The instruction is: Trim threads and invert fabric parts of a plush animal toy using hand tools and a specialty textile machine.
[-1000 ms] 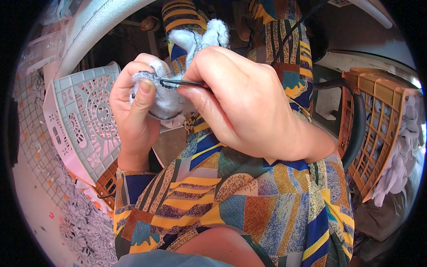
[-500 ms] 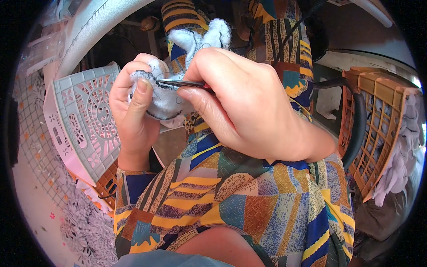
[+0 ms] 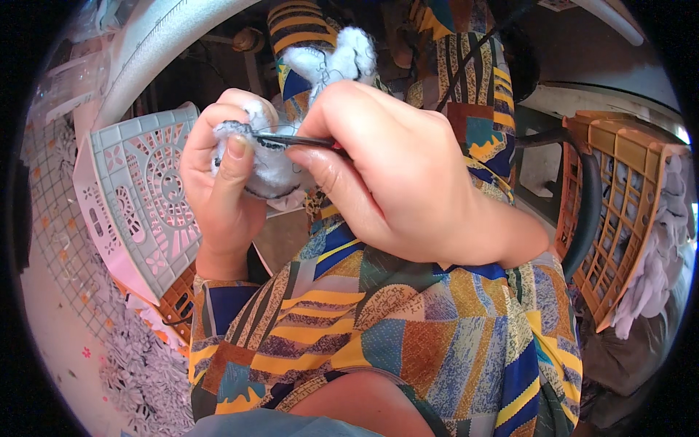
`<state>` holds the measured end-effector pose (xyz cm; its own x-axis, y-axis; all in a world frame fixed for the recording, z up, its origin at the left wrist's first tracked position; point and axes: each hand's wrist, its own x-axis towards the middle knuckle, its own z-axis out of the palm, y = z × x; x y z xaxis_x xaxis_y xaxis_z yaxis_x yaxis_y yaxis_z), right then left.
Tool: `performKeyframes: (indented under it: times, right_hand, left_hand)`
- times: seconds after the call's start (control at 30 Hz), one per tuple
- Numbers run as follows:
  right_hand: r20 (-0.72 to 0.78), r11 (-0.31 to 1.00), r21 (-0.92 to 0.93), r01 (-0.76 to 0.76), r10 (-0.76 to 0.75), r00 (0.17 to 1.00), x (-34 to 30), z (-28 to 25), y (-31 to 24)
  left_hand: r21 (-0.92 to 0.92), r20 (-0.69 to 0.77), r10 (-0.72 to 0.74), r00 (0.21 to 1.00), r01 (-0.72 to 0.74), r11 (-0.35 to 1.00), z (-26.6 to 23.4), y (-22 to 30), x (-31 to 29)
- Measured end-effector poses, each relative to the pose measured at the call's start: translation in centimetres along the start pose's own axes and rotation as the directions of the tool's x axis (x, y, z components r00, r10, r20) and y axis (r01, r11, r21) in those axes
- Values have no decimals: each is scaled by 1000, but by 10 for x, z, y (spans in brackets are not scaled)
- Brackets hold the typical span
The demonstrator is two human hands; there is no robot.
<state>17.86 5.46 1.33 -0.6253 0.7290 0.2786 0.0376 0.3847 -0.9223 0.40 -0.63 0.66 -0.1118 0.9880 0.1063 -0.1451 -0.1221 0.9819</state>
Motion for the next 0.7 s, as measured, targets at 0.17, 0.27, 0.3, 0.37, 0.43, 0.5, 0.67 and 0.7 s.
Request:
performKeyframes:
  times: [0.17, 0.27, 0.3, 0.37, 0.43, 0.5, 0.67, 0.7]
  right_hand:
    - [-46, 1000, 22, 7, -6, 999, 0, 0, 1]
    - [-37, 1000, 16, 24, -24, 999, -1, 1, 0]
    - [-31, 999, 16, 28, -28, 999, -1, 1, 0]
    - [-18, 999, 37, 26, -26, 999, -1, 2, -1]
    - [-19, 998, 63, 14, -13, 1000, -1, 3, -1]
    - [-13, 998, 65, 11, -10, 1000, -3, 3, 0]
    - [-22, 997, 81, 0, 1, 1000, -5, 4, 0]
    - [-52, 995, 99, 11, -6, 999, -6, 5, 1]
  left_hand:
    - [-23, 2, -12, 1000, 12, 1000, 0, 0, 1]
    - [-57, 20, -48, 999, 49, 997, 0, -1, -1]
    - [-51, 24, -38, 999, 40, 998, -1, 0, -1]
    - [-38, 32, -20, 999, 21, 999, 0, 0, -1]
    - [-76, 23, -49, 999, 50, 996, 0, 1, -2]
    - [-98, 19, -66, 998, 67, 993, 0, 1, -2]
    - [-19, 36, -65, 997, 66, 998, 1, 1, -3]
    - [-17, 45, -36, 998, 37, 999, 1, 1, -2]
